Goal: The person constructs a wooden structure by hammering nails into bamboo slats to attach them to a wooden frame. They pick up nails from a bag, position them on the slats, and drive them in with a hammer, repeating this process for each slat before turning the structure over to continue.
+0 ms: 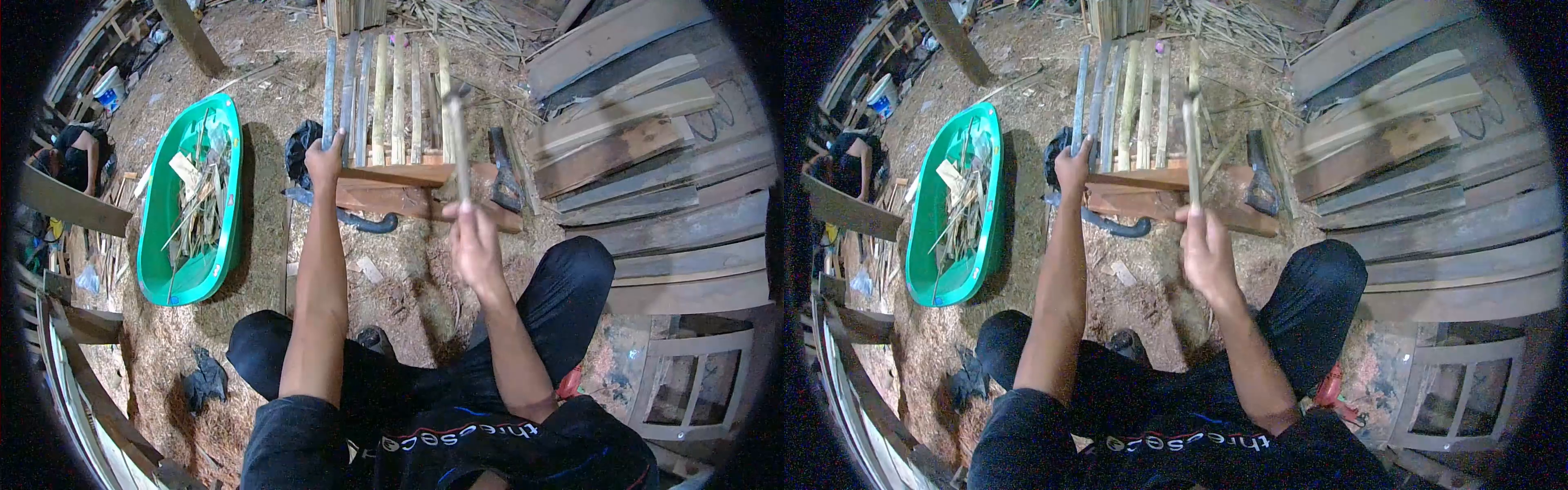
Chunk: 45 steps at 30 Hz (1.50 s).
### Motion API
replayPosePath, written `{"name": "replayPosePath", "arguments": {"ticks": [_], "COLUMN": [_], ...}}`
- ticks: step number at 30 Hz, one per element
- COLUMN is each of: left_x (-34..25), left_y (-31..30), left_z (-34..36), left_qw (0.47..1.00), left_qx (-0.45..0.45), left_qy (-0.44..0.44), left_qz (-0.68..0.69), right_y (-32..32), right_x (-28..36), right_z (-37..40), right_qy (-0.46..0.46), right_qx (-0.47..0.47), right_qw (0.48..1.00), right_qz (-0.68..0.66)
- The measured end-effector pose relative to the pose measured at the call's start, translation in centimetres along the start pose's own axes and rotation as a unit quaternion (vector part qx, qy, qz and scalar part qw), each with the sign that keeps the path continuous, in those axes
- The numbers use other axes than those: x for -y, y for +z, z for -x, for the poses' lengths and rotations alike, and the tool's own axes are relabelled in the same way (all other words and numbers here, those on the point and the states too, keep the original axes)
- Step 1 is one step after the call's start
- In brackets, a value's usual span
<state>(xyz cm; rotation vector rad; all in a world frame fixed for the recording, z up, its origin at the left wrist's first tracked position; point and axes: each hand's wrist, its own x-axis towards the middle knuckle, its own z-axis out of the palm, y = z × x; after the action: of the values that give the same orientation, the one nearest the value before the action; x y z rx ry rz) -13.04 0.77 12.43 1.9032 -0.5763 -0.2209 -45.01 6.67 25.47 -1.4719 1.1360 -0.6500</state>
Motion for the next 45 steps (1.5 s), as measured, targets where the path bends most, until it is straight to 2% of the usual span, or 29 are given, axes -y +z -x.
{"name": "replayPosePath", "arguments": {"ticks": [2, 3, 4, 6, 9, 10, 12, 15, 16, 18, 20, 22, 24, 25, 26, 29, 30, 32, 34, 35, 40, 42, 43, 45], "left_x": [0.1, 0.0, -0.3, 0.7, 0.6, 1.0, 0.8, -0.1, 0.5, 1.3, 0.6, 0.5, -0.1, 0.0, -0.1, 0.9, 1.1, 0.7, 0.2, 0.2, -0.2, 0.4, 0.9, 0.6], "left_y": [0.0, -0.1, -0.1, 0.5, 0.4, 0.4, 0.6, 0.1, 0.1, 0.5, 0.3, 0.2, -0.1, -0.2, -0.1, 0.7, 0.6, 0.4, 0.2, 0.3, 0.2, 0.2, 0.3, 0.5], "left_z": [0.2, 0.4, 0.3, -0.4, -0.3, -0.2, -0.4, 0.4, 0.1, -0.8, -0.4, -0.3, 0.3, 0.4, -0.1, -0.3, 0.0, -0.2, 0.3, 0.3, 0.3, 0.2, 0.1, 0.1], "left_qw": [1.000, 1.000, 1.000, 1.000, 1.000, 1.000, 1.000, 0.999, 0.998, 1.000, 1.000, 1.000, 0.999, 0.999, 0.999, 0.999, 1.000, 1.000, 1.000, 0.999, 0.999, 1.000, 0.999, 0.999], "left_qx": [0.005, 0.004, 0.001, 0.009, -0.014, -0.014, -0.008, 0.002, 0.005, 0.017, 0.004, 0.012, 0.017, 0.004, 0.001, -0.020, -0.013, 0.002, 0.004, -0.001, -0.022, -0.002, 0.002, 0.004], "left_qy": [-0.002, -0.001, 0.002, -0.009, 0.009, 0.003, -0.001, 0.012, 0.023, -0.008, 0.004, -0.002, 0.000, 0.028, 0.027, 0.026, 0.017, 0.010, 0.006, 0.009, 0.023, 0.008, 0.009, 0.010], "left_qz": [0.019, 0.021, 0.025, 0.007, 0.008, 0.006, 0.003, 0.043, 0.054, 0.006, 0.001, 0.003, 0.041, 0.046, 0.027, 0.008, 0.008, 0.013, 0.026, 0.032, 0.006, 0.016, 0.032, 0.041], "right_y": [0.3, 0.8, 1.0, -0.4, 0.2, 0.4, 0.7, 1.0, 0.7, 0.1, 0.2, 0.9, 2.1, 1.2, 1.5, 1.3, 1.3, 0.9, 1.5, 0.9, 0.8, 1.7, 2.1, 1.6], "right_x": [0.2, -1.8, -5.2, -6.6, -1.4, 0.3, -0.7, -8.7, -7.2, -3.7, 0.8, -0.2, -9.2, -8.8, -8.4, -0.4, 1.5, 1.1, -5.8, -6.8, 1.2, -1.3, -6.1, -7.0], "right_z": [-0.3, -0.4, -1.2, -1.8, -0.3, 0.1, -0.3, -1.7, -1.3, -0.7, 0.0, 0.4, -1.3, -0.9, -1.0, 0.8, 1.1, 1.0, -0.1, -0.5, 0.7, 0.7, 0.2, 0.0], "right_qy": [-0.165, -0.177, -0.173, 0.039, -0.007, -0.066, -0.180, -0.096, -0.057, 0.015, -0.123, -0.179, -0.175, -0.176, -0.155, -0.096, -0.143, -0.179, -0.099, -0.059, -0.126, -0.223, -0.254, -0.169], "right_qx": [-0.048, -0.052, -0.020, 0.089, 0.014, -0.010, -0.054, 0.029, 0.027, 0.031, -0.026, -0.065, -0.066, 0.018, 0.004, -0.014, -0.043, -0.060, -0.039, 0.010, -0.031, -0.083, -0.083, -0.031], "right_qw": [0.985, 0.983, 0.984, 0.990, 0.999, 0.996, 0.982, 0.972, 0.986, 0.998, 0.992, 0.982, 0.959, 0.960, 0.972, 0.994, 0.989, 0.982, 0.983, 0.970, 0.990, 0.971, 0.957, 0.967], "right_qz": [-0.002, -0.002, 0.036, 0.101, -0.033, -0.067, -0.002, 0.212, 0.156, 0.044, -0.027, -0.003, 0.214, 0.216, 0.178, 0.046, -0.002, -0.011, 0.148, 0.238, 0.057, 0.001, 0.110, 0.188]}}
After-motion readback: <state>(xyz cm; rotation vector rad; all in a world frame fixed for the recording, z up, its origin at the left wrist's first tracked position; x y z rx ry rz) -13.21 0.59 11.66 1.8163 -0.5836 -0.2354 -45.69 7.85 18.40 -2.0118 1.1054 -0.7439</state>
